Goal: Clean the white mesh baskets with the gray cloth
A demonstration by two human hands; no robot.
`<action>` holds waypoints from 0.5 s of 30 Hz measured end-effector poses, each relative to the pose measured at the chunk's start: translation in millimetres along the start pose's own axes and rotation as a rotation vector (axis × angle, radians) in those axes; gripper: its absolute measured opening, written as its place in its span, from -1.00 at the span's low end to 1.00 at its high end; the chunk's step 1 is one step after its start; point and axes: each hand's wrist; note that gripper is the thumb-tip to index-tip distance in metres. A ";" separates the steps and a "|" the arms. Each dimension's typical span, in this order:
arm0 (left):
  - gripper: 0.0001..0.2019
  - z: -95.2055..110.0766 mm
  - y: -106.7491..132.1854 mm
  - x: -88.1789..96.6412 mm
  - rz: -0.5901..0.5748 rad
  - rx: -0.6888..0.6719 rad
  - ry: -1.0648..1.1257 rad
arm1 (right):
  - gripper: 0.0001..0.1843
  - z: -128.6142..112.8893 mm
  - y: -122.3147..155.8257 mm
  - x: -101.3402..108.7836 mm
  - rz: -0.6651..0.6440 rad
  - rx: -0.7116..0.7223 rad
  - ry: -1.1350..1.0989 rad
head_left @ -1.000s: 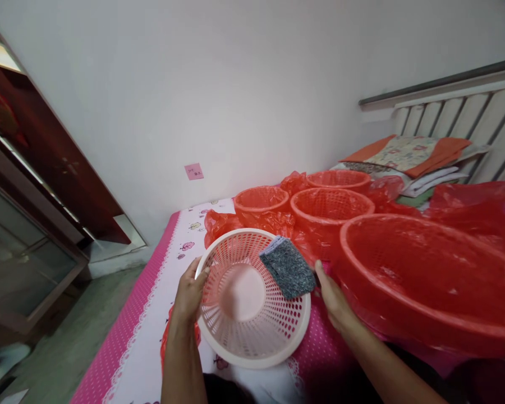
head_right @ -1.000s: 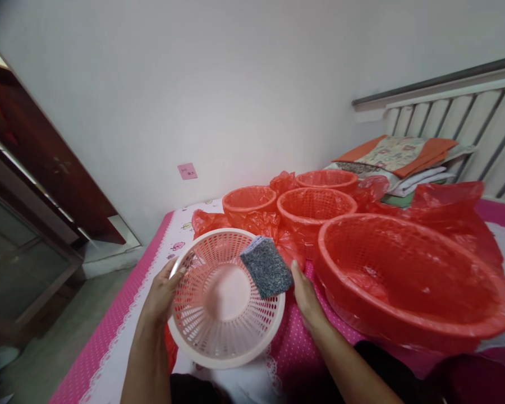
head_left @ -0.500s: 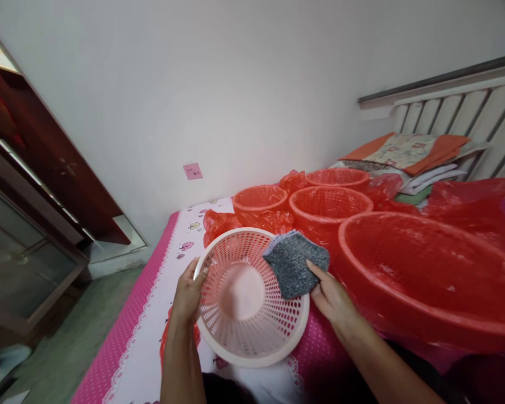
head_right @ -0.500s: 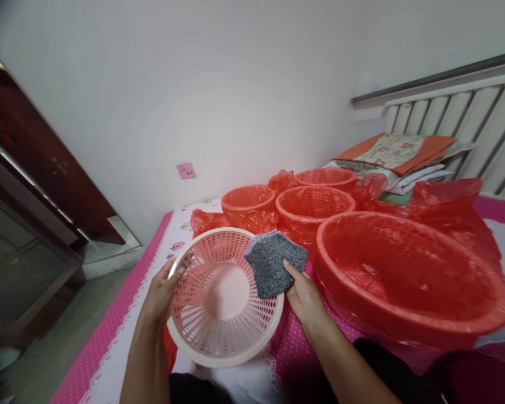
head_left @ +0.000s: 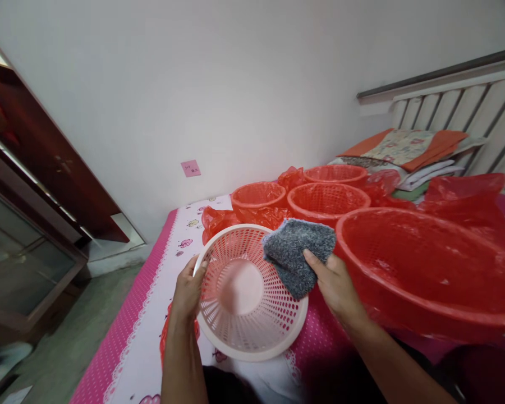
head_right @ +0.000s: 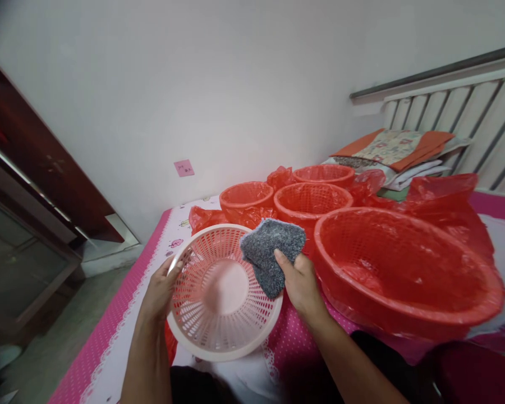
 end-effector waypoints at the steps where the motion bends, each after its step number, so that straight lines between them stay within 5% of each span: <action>1: -0.37 -0.6 -0.4 0.0 -0.003 -0.002 0.001 | -0.41 -4.4 -1.8 1.1 -0.025 -0.004 0.015; 5: -0.32 -4.4 -0.9 0.8 -0.025 0.022 0.028 | -0.44 -31.8 -6.2 7.4 0.008 0.091 0.130; 9: -0.32 -5.1 -0.3 -0.8 -0.025 0.021 0.057 | -0.66 -61.2 -8.1 13.8 0.105 0.480 0.522; 12: -0.36 -3.6 -1.1 -3.7 -0.004 -0.010 0.017 | -0.63 -53.8 -12.3 13.4 -0.038 0.727 0.859; 15: -0.42 -2.7 -2.3 -6.7 0.005 -0.044 -0.009 | -0.40 -17.8 -14.6 10.2 -0.279 0.609 1.124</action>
Point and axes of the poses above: each hand's wrist, its own y-axis away from the middle knuckle, its own x-axis out of the back of the hand, z = x × y, and after that the axes turned 4 degrees about -z, right-handed
